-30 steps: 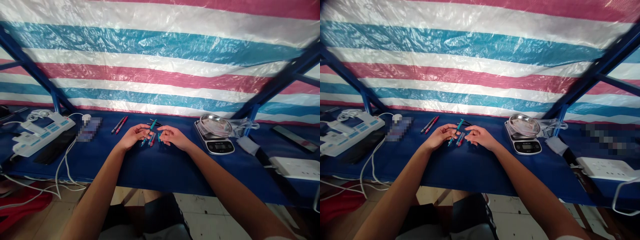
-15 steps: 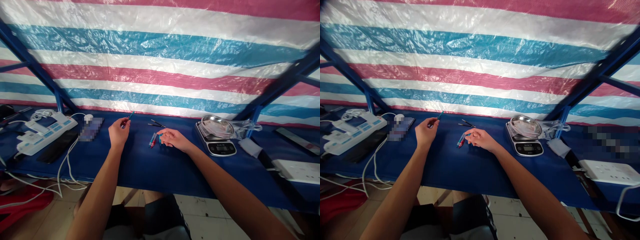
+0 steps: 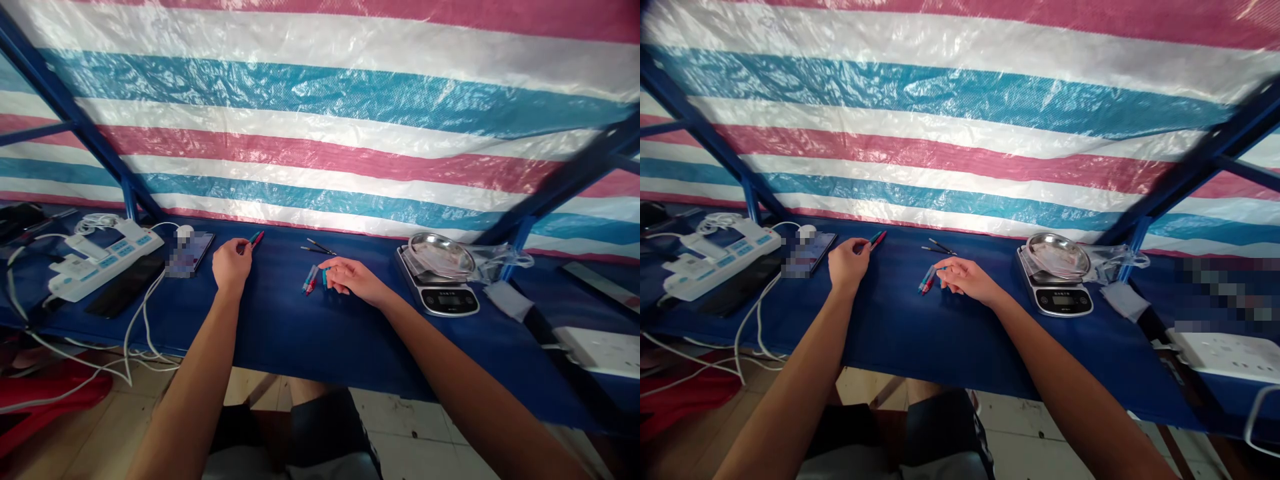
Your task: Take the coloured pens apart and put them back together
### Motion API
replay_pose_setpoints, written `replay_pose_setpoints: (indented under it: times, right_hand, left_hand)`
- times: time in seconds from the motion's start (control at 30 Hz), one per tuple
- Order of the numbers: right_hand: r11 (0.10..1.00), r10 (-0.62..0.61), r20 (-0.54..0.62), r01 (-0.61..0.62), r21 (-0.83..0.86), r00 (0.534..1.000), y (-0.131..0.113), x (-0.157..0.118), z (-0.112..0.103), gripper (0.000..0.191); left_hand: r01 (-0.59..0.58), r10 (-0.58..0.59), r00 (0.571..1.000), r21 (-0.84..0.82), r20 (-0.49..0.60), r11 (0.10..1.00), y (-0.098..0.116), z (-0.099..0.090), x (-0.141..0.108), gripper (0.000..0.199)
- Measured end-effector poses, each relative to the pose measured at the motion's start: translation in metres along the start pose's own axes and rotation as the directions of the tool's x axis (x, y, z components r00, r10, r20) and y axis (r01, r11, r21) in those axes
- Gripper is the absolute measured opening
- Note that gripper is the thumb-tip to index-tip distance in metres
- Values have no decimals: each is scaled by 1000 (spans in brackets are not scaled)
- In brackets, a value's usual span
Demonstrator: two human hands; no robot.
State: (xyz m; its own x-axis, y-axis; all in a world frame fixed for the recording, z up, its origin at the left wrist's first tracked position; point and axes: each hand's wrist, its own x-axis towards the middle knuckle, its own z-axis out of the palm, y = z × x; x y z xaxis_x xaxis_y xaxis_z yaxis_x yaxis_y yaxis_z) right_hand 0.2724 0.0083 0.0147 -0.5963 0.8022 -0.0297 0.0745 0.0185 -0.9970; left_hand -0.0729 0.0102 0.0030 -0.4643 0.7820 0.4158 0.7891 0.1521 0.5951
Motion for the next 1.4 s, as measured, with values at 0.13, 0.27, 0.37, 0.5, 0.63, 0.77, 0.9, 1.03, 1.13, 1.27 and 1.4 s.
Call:
replay_pose_setpoints:
  times: [0.13,0.27,0.37,0.5,0.63,0.77,0.9,1.03,1.13,1.27,1.4]
  right_hand:
    - [1000,-3,6,3,2,1000,-1,0,1,56]
    - [1000,2,10,-2,9,1000,-1,1,1,55]
    - [1000,3,11,-3,17,1000,0,1,0,55]
    - [1000,15,21,-15,6,1000,1,1,1,55]
    - [996,-61,-174,50,-71,983,4,1,4,47]
    - [882,-323,-388,126,-454,863,11,4,-3,38]
    - [665,-485,-204,207,-717,850,21,10,-14,36]
    - [570,-424,-52,222,-791,904,29,16,-18,44]
    - [557,-364,-20,200,-806,931,30,18,-17,48]
    - [585,-376,-52,193,-788,925,28,18,-15,48]
    - [608,-412,-87,202,-768,907,29,17,-16,44]
  left_hand:
    - [-4,4,1000,0,14,1000,-3,2,2,21]
    - [-2,2,1000,-15,31,1000,-6,6,5,22]
    - [-37,37,999,-29,22,999,-8,8,7,23]
    - [-176,174,984,-46,-50,983,-3,5,5,21]
    - [-236,240,971,-144,12,961,17,2,-7,29]
    - [-266,351,903,-320,246,909,42,8,-27,36]
    - [-358,543,716,-437,438,825,59,18,-44,39]
    - [-402,581,661,-430,475,808,64,21,-50,38]
    - [-401,585,660,-437,472,805,63,19,-50,37]
    - [-390,583,660,-447,474,805,61,21,-51,36]
    - [-338,528,712,-434,463,835,57,26,-49,33]
